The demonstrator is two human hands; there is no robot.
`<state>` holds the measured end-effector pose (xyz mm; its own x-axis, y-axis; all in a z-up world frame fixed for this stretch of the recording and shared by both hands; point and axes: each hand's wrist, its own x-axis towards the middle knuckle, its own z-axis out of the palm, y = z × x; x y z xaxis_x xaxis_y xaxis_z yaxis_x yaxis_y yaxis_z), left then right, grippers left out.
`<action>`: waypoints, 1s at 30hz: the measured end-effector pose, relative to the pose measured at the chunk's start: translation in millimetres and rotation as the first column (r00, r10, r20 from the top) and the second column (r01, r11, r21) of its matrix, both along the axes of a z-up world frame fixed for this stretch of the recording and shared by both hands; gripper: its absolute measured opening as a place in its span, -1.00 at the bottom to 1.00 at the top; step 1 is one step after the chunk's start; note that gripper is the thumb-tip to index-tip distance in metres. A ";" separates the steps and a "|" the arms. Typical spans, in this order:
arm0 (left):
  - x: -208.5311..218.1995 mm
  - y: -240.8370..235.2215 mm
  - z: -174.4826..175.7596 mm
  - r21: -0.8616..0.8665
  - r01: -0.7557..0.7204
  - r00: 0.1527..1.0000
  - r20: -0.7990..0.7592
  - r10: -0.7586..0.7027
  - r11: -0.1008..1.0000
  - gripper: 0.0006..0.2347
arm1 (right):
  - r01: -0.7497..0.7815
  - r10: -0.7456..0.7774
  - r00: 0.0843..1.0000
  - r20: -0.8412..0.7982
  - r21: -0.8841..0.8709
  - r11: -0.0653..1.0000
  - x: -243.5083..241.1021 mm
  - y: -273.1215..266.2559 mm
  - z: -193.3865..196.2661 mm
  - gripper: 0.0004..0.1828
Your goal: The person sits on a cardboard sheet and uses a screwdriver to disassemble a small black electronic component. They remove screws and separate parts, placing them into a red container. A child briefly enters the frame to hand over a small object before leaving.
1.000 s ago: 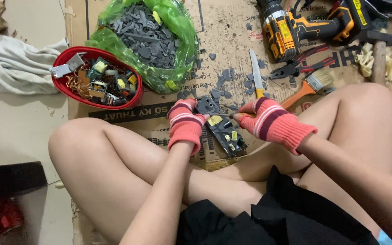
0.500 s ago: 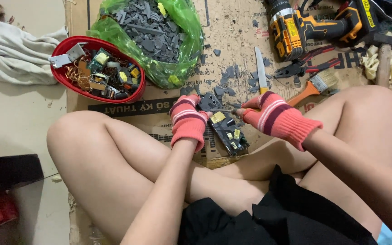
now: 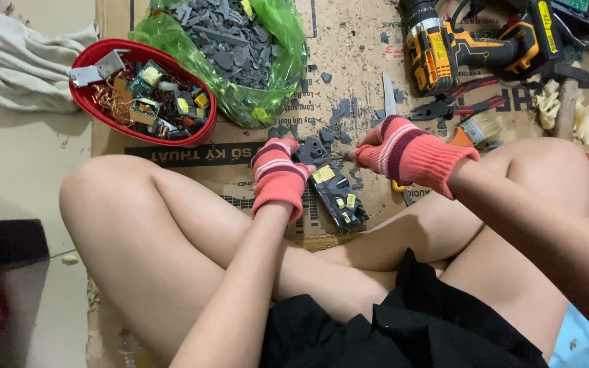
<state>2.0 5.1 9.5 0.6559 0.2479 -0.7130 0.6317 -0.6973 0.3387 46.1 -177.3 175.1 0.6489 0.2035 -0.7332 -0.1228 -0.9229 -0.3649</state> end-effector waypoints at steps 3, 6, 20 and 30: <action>1.0 -0.6 -5.6 -0.007 -0.018 1.000 -0.005 0.018 1.000 -0.54 | -0.009 0.009 1.000 -0.012 -0.009 1.000 1.0 4.4 1.8 -0.57; 1.1 -0.1 -10.0 -0.004 -0.029 1.000 -0.005 0.029 1.000 -0.54 | 0.056 -0.055 0.998 -0.026 0.020 0.998 0.1 5.1 -2.3 -0.57; -3.4 -2.3 -40.3 0.012 -0.013 0.998 -0.059 0.014 1.000 -0.58 | 0.113 -0.115 0.993 0.038 0.050 0.992 -40.6 11.0 -47.5 -0.58; 1.3 0.8 -32.2 0.079 0.046 0.998 -0.038 -0.043 0.996 -0.61 | -0.148 0.173 0.977 0.128 -0.184 0.972 -54.2 29.1 -37.4 -0.59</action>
